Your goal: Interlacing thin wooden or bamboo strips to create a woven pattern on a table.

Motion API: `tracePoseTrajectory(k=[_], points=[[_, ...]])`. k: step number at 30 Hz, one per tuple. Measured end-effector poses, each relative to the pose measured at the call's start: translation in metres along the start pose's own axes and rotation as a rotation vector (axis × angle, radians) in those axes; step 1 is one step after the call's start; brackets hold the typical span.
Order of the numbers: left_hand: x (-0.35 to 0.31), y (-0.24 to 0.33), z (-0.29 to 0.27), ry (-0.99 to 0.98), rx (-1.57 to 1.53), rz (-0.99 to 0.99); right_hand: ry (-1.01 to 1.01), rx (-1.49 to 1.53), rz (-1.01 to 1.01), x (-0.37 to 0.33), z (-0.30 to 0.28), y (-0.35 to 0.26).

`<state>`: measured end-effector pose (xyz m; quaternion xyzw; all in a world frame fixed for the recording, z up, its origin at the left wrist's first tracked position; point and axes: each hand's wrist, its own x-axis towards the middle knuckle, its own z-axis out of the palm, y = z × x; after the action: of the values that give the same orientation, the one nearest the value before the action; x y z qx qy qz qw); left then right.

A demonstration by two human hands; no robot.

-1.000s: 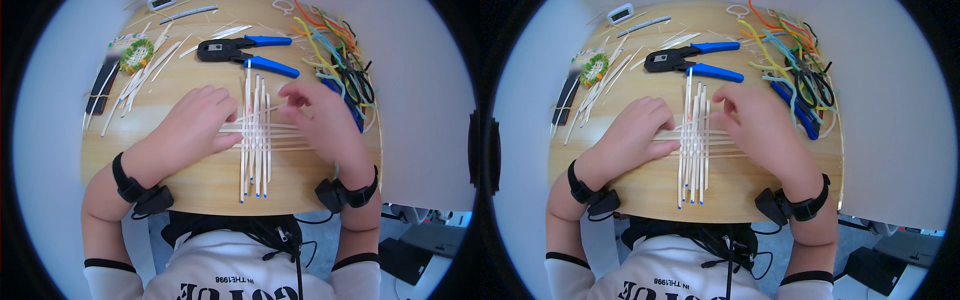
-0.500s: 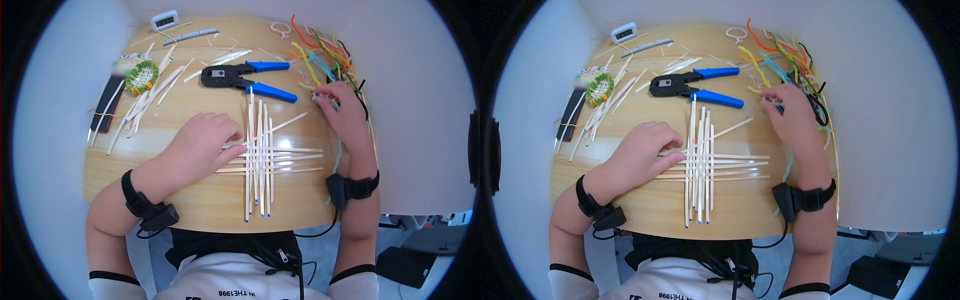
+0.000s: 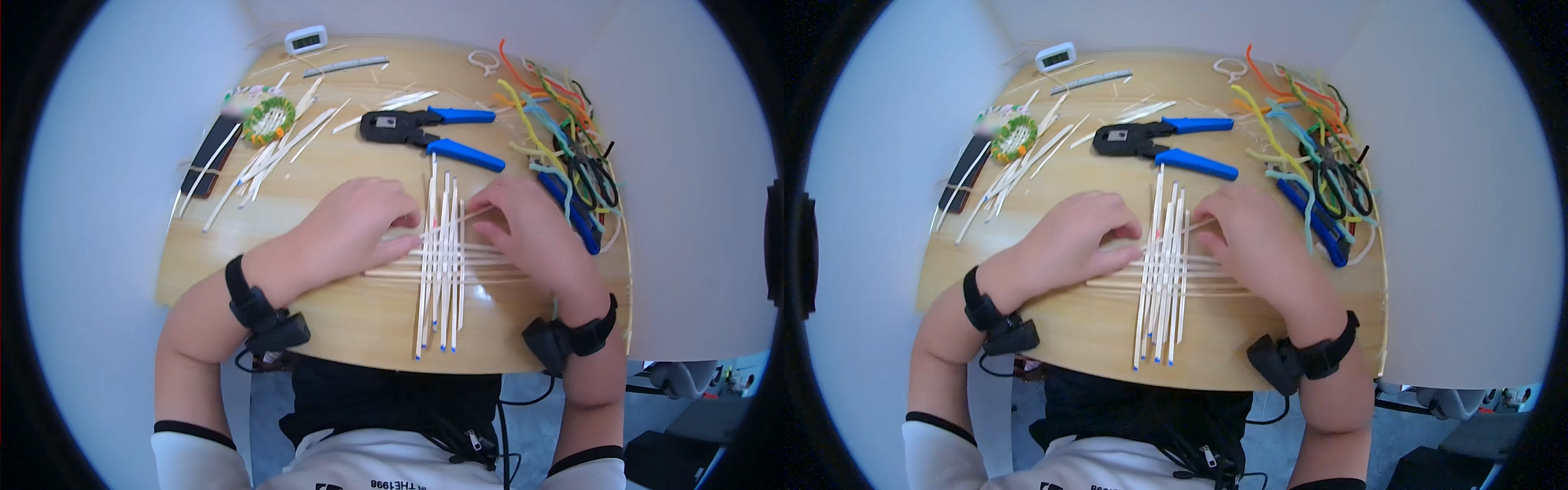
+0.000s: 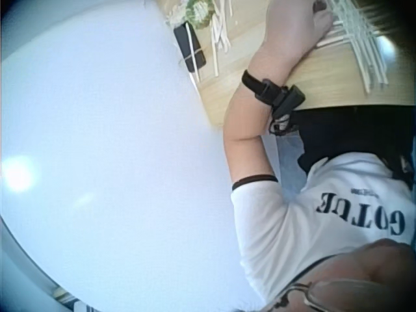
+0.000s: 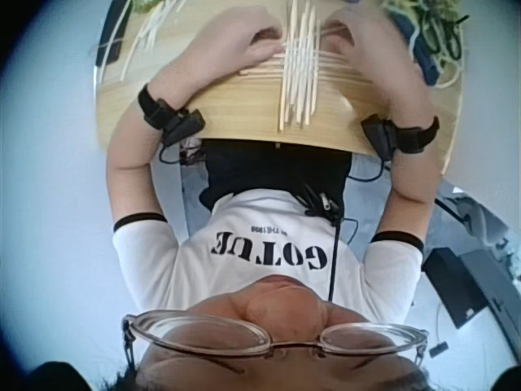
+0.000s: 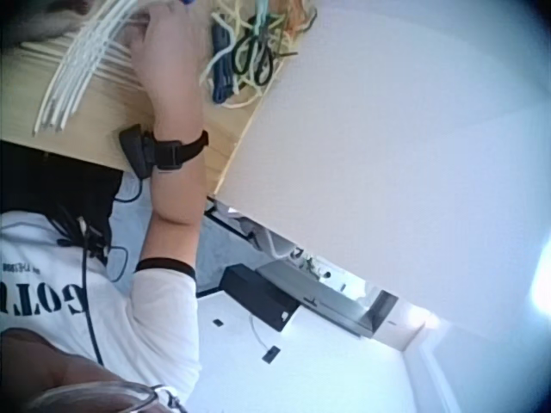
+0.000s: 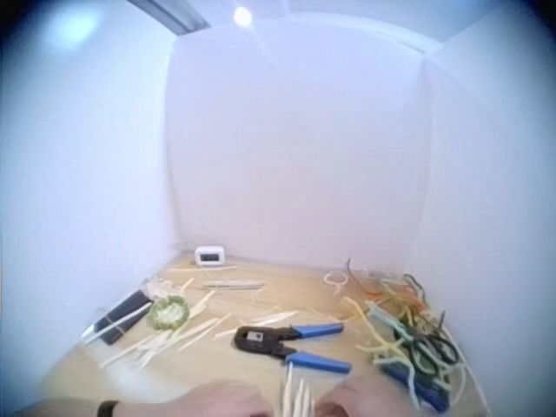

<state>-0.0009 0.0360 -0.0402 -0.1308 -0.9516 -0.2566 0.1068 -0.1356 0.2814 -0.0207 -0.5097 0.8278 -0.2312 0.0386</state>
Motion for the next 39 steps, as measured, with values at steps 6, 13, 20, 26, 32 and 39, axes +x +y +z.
tracePoseTrajectory(k=[6,13,20,26,32,39], points=[[0.008,0.000,0.002,-0.042,-0.015,-0.021,0.009,0.053,0.023,0.004,0.006,0.009],[0.010,-0.006,0.006,-0.022,0.022,-0.008,-0.013,0.038,0.048,0.007,0.008,0.013],[0.008,-0.009,0.009,0.016,0.002,0.031,-0.169,-0.031,-0.005,-0.010,-0.009,-0.007],[0.005,-0.009,0.005,-0.042,-0.017,-0.001,-0.220,-0.119,-0.021,-0.013,-0.006,-0.023],[-0.005,0.013,-0.014,-0.146,0.056,-0.037,-0.152,-0.065,-0.054,-0.008,0.003,-0.008],[-0.003,0.018,-0.008,-0.145,0.147,-0.090,-0.085,0.093,-0.067,0.000,0.011,0.003]])
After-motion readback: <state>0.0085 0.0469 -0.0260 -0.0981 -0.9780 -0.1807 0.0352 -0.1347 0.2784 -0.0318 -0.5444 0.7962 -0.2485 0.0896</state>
